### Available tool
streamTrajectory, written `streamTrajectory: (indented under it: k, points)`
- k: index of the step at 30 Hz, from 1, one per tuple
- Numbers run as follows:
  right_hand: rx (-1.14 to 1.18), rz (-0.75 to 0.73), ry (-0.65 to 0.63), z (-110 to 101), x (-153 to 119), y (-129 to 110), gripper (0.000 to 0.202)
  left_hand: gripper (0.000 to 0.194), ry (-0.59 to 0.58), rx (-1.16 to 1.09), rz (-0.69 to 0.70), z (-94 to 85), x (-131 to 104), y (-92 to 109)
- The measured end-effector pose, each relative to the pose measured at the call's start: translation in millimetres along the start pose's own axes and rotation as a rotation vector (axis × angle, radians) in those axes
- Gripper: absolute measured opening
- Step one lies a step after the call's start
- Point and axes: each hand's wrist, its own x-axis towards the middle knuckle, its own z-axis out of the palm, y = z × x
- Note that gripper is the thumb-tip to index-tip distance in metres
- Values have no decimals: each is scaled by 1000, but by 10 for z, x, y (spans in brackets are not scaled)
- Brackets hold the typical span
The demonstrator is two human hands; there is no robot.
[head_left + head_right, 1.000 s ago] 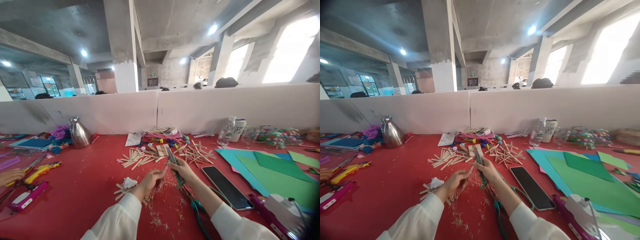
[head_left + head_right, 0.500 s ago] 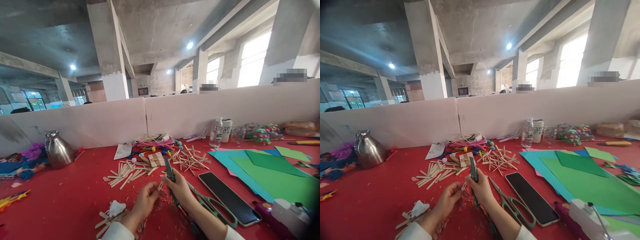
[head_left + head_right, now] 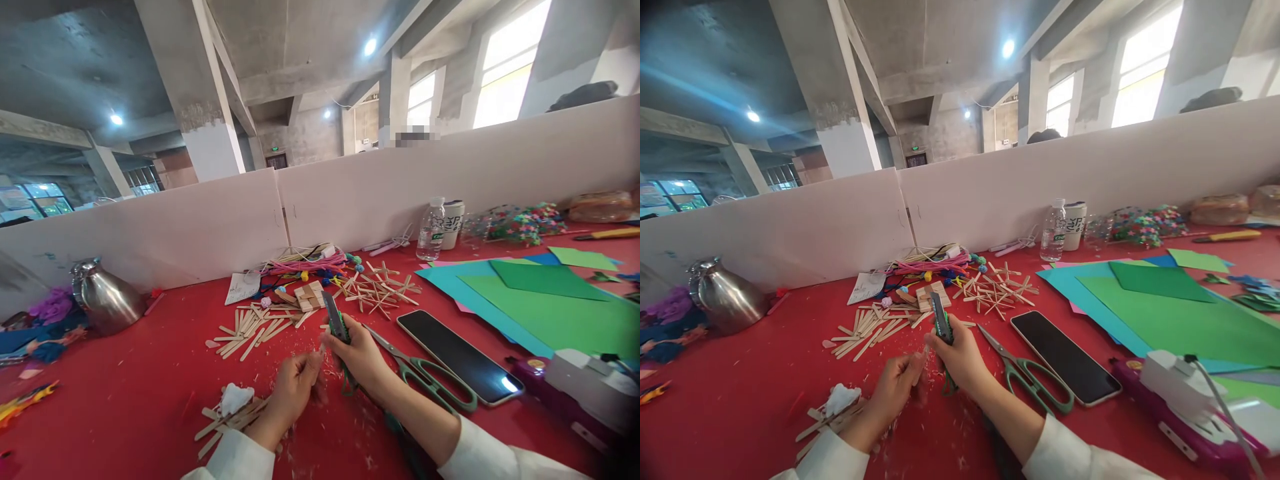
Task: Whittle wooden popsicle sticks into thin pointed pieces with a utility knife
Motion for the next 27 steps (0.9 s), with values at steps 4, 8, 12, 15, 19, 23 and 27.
streamTrajectory:
  k: [4,8,12,15,19,23,27]
  points:
    - [-19,16,22,-52,5,-57,24,48,59,-19,28,-45,-30,29]
    - [-42,16,23,-60,-5,-99,27,41,47,44,82,-95,-63,96]
    - [-79,4,7,-42,-19,-100,25,34,-38,58,114,-87,-92,109]
    - [-144,-13,3,-37,-39,-95,21,34,-63,124,85,-70,-95,105]
    - [-278,-62,-12,-40,-135,-129,15,38,91,47,60,-105,-62,114]
    - [-401,-110,-139,-21,-291,-131,10,46,231,11,54,-196,-35,101]
    - [-629,-178,-287,8,-389,-55,27,42,265,6,68,-235,-49,88]
